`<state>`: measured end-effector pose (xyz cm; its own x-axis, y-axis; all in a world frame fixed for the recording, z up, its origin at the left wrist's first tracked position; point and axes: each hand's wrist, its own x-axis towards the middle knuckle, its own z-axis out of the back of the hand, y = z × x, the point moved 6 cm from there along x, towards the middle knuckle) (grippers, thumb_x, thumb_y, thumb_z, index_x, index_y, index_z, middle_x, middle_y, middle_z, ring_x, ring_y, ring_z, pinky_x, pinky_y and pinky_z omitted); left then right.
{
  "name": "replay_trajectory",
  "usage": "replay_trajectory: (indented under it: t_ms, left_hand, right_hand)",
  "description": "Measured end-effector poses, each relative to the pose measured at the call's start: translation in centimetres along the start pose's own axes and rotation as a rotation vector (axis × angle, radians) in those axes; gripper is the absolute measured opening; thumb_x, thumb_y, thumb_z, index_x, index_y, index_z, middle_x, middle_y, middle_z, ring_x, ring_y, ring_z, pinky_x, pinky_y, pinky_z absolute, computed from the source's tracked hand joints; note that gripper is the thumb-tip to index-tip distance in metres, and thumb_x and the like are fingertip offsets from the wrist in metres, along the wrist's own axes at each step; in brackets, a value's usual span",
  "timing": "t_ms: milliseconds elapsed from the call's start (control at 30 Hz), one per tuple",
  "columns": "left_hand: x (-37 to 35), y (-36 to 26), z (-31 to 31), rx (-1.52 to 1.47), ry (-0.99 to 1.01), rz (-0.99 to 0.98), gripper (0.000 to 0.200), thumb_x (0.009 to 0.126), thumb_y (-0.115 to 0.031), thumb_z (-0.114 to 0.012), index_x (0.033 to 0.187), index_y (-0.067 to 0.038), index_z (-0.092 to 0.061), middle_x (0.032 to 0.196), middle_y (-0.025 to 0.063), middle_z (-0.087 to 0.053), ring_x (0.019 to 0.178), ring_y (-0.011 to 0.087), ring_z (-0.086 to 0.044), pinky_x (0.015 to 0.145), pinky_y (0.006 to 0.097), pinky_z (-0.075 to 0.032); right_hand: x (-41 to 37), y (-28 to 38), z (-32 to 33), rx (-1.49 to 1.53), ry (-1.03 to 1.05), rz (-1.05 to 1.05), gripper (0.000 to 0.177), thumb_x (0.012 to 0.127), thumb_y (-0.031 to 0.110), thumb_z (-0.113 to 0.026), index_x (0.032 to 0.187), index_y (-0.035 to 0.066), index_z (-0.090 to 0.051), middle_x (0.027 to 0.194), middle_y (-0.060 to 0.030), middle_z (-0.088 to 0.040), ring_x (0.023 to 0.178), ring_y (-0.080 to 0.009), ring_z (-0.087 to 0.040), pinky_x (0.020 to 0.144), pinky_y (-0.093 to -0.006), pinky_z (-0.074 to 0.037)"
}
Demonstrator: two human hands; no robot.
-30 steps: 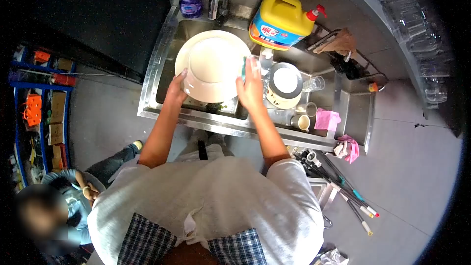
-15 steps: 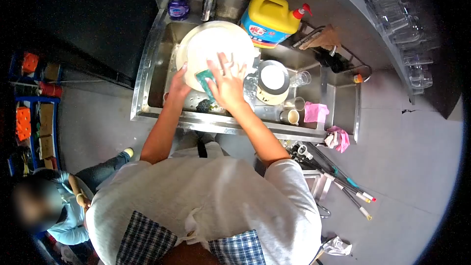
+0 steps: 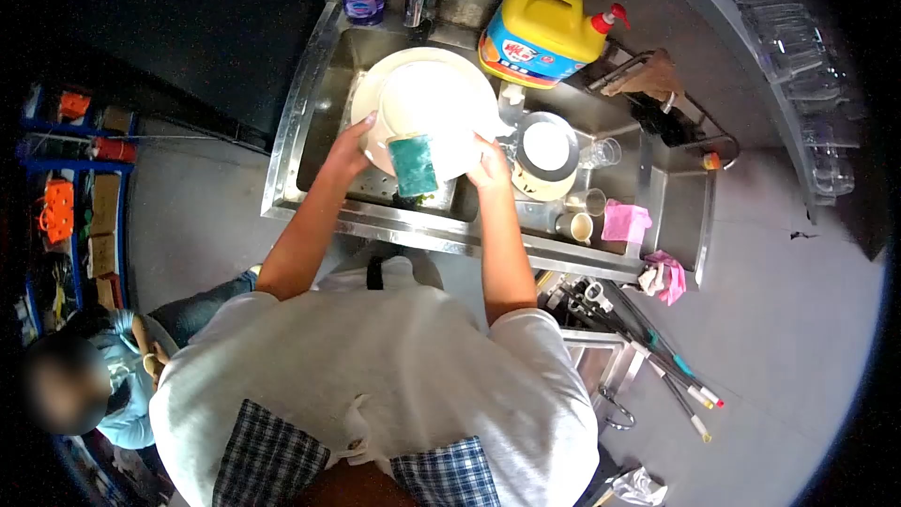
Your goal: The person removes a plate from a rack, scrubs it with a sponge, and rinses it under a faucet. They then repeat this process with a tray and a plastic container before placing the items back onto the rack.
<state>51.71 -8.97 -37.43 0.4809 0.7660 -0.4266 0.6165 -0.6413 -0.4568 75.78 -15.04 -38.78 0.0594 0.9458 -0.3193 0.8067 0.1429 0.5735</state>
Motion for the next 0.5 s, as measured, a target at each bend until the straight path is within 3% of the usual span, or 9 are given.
replay_trajectory:
  t_ms: [167,300,333,500]
  left_hand:
    - [-0.7,-1.2,0.7,0.189,-0.04,-0.056,0.043,0.089,-0.019,-0.062,0.127,-0.003,-0.05,0.121,0.0111,-0.059,0.109,0.0249,-0.057,0.095,0.0405,-0.046]
    - [-1.1,-0.9,-0.5,0.153,-0.095,-0.072,0.036,0.089,-0.01,-0.061,0.121,0.0,-0.052,0.117,0.0134,-0.06,0.106,0.0263,-0.059,0.092,0.0406,-0.048]
    - [-1.0,-0.8,-0.7,0.151,-0.065,-0.073,0.035,0.089,-0.01,-0.061,0.121,0.001,-0.052,0.116,0.0136,-0.06,0.105,0.0261,-0.059,0.092,0.04,-0.049]
    - [-0.1,-1.2,-1.1,0.229,0.035,-0.048,0.035,0.089,-0.01,-0.061,0.12,0.002,-0.052,0.113,0.014,-0.062,0.104,0.0246,-0.06,0.09,0.0377,-0.05]
  right_hand:
    - [1.4,-1.1,-0.6,-0.059,0.015,-0.112,0.043,0.082,0.005,-0.064,0.122,-0.002,-0.051,0.113,-0.013,-0.062,0.1,-0.0261,-0.062,0.087,-0.0395,-0.052]
    - [2.1,-1.3,-0.1,-0.193,-0.095,-0.044,0.045,0.085,0.016,-0.065,0.123,-0.003,-0.051,0.112,-0.0143,-0.063,0.099,-0.0265,-0.063,0.087,-0.0402,-0.052]
    - [2.6,-2.2,1.2,-0.136,-0.093,-0.152,0.046,0.085,0.016,-0.065,0.124,-0.002,-0.05,0.114,-0.0145,-0.062,0.101,-0.027,-0.062,0.088,-0.0414,-0.051]
    - [3.4,-3.7,3.3,0.002,-0.048,-0.14,0.051,0.083,0.015,-0.067,0.127,-0.002,-0.047,0.115,-0.015,-0.061,0.105,-0.0276,-0.06,0.091,-0.0419,-0.049]
